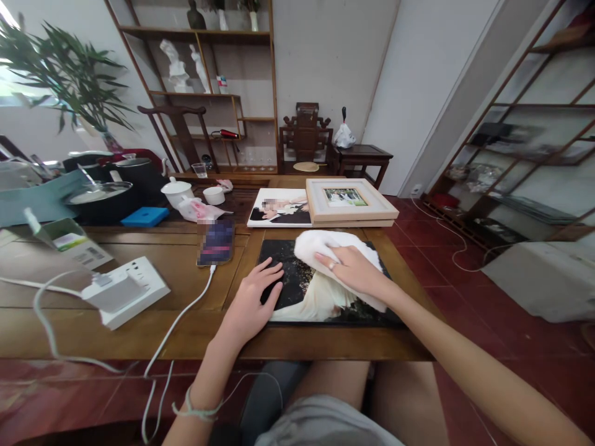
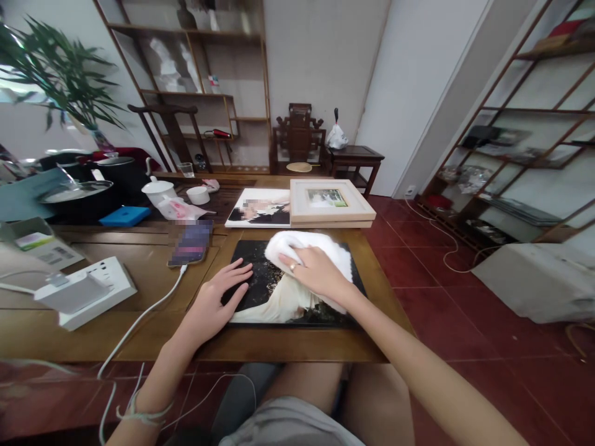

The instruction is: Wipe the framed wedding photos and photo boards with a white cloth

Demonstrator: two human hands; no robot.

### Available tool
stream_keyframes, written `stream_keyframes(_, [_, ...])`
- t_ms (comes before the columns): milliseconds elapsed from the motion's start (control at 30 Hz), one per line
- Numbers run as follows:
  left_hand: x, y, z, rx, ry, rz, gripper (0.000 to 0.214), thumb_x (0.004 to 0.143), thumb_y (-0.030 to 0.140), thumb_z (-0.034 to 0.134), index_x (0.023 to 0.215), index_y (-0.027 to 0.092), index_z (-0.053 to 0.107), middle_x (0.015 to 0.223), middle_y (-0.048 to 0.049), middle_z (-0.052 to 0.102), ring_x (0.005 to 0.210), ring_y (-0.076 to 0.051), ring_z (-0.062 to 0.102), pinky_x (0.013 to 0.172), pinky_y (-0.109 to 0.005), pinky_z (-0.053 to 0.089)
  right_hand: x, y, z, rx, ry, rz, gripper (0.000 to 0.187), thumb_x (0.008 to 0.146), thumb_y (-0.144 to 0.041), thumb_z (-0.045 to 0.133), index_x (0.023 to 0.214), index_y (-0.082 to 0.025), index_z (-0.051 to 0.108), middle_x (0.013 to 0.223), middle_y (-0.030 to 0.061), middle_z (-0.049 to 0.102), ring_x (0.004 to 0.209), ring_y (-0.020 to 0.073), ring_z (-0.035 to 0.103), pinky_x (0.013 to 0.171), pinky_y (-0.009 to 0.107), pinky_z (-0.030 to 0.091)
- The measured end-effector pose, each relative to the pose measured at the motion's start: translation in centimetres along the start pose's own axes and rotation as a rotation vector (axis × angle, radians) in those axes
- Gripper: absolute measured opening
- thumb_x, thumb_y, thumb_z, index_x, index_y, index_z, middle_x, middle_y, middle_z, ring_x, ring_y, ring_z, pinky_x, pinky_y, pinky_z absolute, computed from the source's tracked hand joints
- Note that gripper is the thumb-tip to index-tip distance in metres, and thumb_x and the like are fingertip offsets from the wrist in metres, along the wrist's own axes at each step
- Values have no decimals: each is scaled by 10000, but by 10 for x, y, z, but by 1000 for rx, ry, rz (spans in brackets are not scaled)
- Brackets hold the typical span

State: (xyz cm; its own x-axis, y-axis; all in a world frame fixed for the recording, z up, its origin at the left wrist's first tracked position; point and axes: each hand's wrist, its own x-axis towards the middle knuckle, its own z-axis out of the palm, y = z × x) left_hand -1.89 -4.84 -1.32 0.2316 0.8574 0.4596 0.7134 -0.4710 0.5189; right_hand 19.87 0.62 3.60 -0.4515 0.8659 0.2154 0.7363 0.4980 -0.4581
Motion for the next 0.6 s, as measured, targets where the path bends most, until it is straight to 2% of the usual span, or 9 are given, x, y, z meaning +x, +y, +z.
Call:
stream_keyframes(167, [0,-1,1,0,1,10,286,851,233,462,1058,166,647,1149,-95,634,1222,-265,453,989,-493,398,44,-29,24,69,-59,-112,401,908,-457,345,973,-176,624,1004,105,668,946,259,589,807,307,392])
stream_keyframes(267, [-1,-3,1,17,1,0,286,848,241,468,1056,162,647,1148,-96,634,1218,-269,455,989,-493,397,54,-36,33,81,-69,-157,392,908,-455,352,996,-181,618,985,90,673,929,246,596,794,297,394])
stream_keyframes(400, [-1,-3,1,17,-14,0,295,853,243,465,1067,146,643,1157,-102,629,1224,-261,450,1002,-472,391,37,-25,31,73,-43,-158,371,912,-425,363,1028,-182,618,1042,89,659,989,255,569,833,313,378])
stream_keyframes(500, [-1,-1,0,3,-22,5,292,857,236,460,1065,143,643,1168,-100,623,1237,-255,435,1008,-464,388,13,-1,18,63,12,-123,392,908,-434,367,1050,-167,616,1112,105,632,1053,274,535,883,334,353])
stream_keyframes(600, [-1,-1,0,-7,-8,11,280,851,233,470,1050,149,649,1168,-96,623,1236,-259,437,1005,-466,393,-8,29,0,40,56,-3,438,897,-480,355,973,-154,637,1064,108,649,996,278,559,863,337,364])
